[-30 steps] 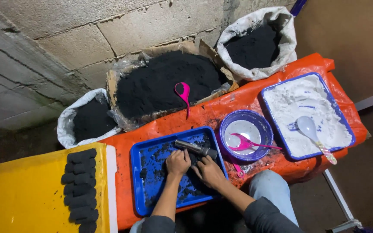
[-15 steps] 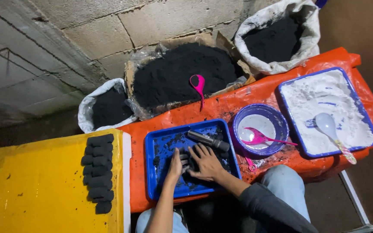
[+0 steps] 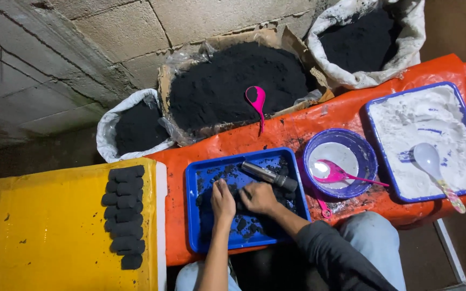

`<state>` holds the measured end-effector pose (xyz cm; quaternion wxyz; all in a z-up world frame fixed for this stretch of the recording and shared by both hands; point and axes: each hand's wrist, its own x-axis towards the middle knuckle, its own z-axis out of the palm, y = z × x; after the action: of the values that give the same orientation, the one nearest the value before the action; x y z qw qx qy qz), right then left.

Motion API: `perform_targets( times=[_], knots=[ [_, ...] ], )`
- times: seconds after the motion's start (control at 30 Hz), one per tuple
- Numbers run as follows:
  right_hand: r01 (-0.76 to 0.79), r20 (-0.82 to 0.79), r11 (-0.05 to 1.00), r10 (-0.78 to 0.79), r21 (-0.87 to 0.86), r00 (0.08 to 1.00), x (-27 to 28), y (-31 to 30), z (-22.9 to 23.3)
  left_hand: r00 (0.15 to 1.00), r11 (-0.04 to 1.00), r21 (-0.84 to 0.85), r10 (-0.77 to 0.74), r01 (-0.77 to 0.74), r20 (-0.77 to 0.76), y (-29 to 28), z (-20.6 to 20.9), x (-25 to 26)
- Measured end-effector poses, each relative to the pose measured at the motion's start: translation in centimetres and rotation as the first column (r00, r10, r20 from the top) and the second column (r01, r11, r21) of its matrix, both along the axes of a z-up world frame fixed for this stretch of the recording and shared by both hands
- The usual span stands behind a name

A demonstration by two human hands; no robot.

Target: Hand-molding charcoal briquettes by packing a charcoal mixture into a cylindrical mold and ejecting the finished pieces onto a tray.

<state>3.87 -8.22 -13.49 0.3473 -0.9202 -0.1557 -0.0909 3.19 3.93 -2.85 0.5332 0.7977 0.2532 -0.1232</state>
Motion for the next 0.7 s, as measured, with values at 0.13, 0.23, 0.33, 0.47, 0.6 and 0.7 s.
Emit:
perform_targets(
  times=[0.13, 0.23, 0.33, 0.47, 0.6, 0.7],
  knots=[
    [0.054, -0.142, 0.998, -0.052, 0.009, 0.988, 0.4, -0.5, 2.2, 0.991, 0.989, 0.142, 0.029, -0.047, 0.129, 0.8, -2.8, -0.5],
    [0.031, -0.180, 0.997, -0.017, 0.072, 0.984, -1.4, -1.6, 5.3, 0.936, 0.889, 0.417, 0.036, -0.190, 0.349, 0.8, -4.8, -1.3],
    [-0.065, -0.322, 0.996, 0.043, -0.057, 0.946, -3.7, -2.7, 9.0, 0.968, 0.807, 0.583, -0.071, -0.087, 0.242, -0.2, -4.1, -2.0],
    [-0.124, -0.473, 0.982, 0.041, -0.145, 0.880, -5.9, -4.1, 11.6, 0.973, 0.824, 0.564, -0.175, 0.062, 0.149, -1.2, -4.6, -2.9],
    [-0.189, -0.531, 0.953, 0.036, -0.236, 0.847, -6.8, -4.6, 12.7, 0.872, 0.745, 0.667, -0.330, 0.006, 0.361, -1.6, -4.9, -3.2],
    [-0.217, -0.574, 0.946, 0.042, -0.240, 0.818, -6.8, -4.9, 12.5, 0.864, 0.583, 0.780, -0.247, -0.228, 0.438, -0.6, -4.3, -2.9]
  ],
)
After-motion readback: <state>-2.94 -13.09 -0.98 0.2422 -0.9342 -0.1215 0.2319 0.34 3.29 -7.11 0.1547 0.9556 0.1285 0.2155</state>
